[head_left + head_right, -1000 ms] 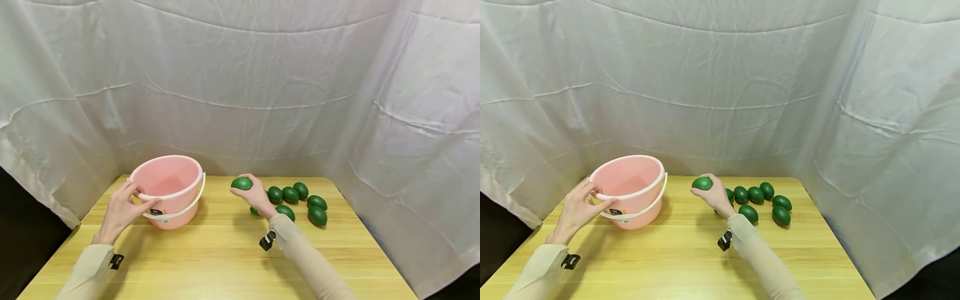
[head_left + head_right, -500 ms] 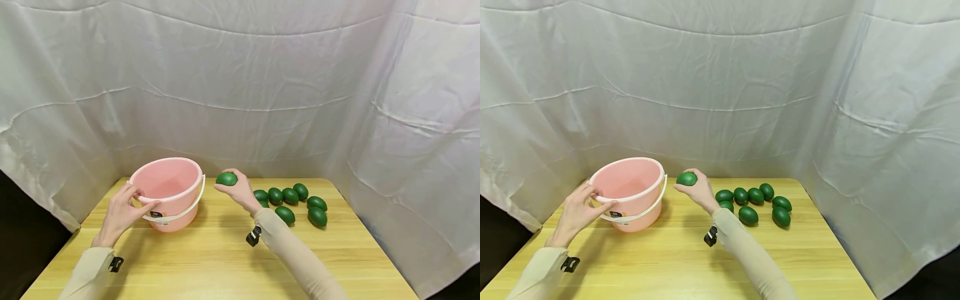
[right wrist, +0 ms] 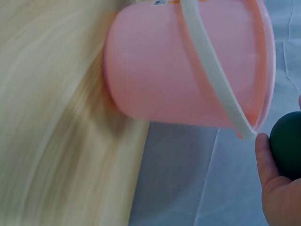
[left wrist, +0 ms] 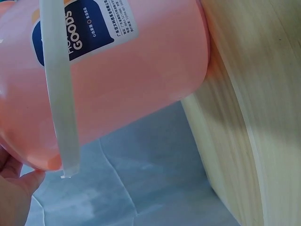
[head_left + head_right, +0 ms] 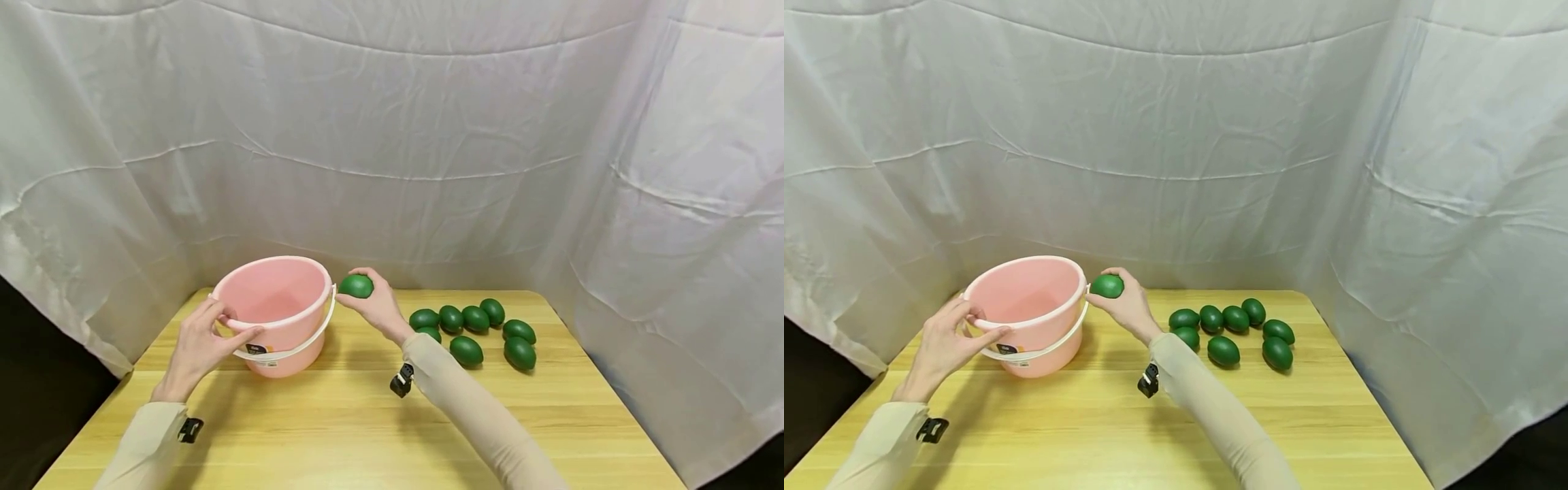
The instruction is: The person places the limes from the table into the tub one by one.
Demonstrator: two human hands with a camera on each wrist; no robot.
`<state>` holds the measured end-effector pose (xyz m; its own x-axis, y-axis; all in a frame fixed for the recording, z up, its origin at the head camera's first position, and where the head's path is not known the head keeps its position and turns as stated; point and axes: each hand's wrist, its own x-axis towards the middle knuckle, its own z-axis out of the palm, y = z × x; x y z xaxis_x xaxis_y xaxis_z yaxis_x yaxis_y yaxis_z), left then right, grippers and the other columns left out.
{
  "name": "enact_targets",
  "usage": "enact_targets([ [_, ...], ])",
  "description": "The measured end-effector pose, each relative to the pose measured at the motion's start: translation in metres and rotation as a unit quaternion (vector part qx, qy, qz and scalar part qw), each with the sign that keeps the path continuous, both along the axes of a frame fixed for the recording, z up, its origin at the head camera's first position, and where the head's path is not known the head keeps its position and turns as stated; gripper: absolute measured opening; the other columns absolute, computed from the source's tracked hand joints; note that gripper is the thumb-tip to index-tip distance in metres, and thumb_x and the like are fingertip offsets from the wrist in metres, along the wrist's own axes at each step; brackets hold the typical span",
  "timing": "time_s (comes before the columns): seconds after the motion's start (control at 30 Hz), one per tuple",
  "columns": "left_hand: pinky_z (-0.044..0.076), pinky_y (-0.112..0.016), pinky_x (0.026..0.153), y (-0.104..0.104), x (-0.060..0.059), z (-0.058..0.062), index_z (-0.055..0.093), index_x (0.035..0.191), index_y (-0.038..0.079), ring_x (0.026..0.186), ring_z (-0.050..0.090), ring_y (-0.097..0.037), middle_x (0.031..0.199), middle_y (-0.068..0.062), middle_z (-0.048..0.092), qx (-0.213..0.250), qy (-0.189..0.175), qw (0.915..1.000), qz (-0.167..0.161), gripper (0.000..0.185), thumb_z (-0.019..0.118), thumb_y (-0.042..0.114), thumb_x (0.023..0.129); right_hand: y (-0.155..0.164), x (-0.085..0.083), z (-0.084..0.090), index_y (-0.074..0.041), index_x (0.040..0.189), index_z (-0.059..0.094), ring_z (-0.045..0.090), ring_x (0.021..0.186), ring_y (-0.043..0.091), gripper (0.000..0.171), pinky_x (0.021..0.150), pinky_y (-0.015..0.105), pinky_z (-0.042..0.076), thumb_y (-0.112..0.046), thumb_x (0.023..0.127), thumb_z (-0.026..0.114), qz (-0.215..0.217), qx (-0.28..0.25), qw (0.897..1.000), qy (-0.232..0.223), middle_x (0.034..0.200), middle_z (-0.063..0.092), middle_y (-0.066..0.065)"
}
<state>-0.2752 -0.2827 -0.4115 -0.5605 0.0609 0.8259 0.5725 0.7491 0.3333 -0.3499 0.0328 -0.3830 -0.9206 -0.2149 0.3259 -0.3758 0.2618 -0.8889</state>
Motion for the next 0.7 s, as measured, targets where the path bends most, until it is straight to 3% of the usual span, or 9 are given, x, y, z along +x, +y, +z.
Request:
enact_targets([
  [0.17,0.035,-0.015,0.058,0.000,0.000,-0.001,0.057,0.078,0.011,0.067,0.045,-0.013,0.080,0.004,0.052,-0.002,-0.003,1.0000,0.000,0.045,0.095,0.016,0.056,-0.010,-0.002,0.009,-0.021,0.128,0.054,0.062,0.101,0.022,0.059,0.082,0.036,0.054,-0.030,0.078,0.083,0.018,-0.010,1.000,-0.007,0.119,0.059,0.005],
  [0.53,0.032,-0.016,0.058,0.004,-0.001,0.000,0.056,0.077,0.013,0.066,0.044,-0.017,0.079,0.005,0.050,0.002,-0.007,1.0000,0.002,0.045,0.095,0.017,0.055,-0.026,-0.006,0.032,-0.026,0.120,0.059,0.062,0.096,0.019,0.052,0.079,0.034,0.055,-0.033,0.076,0.085,0.022,0.013,1.000,0.006,0.116,0.061,0.001],
  [0.7,0.034,-0.017,0.058,0.001,0.000,0.000,0.056,0.076,0.012,0.069,0.045,-0.011,0.078,0.003,0.052,0.007,-0.012,0.9999,0.002,0.045,0.096,0.015,0.054,-0.039,-0.006,0.037,-0.025,0.117,0.060,0.063,0.093,0.017,0.049,0.079,0.033,0.054,-0.034,0.076,0.085,0.029,0.016,0.999,0.003,0.114,0.061,0.000],
])
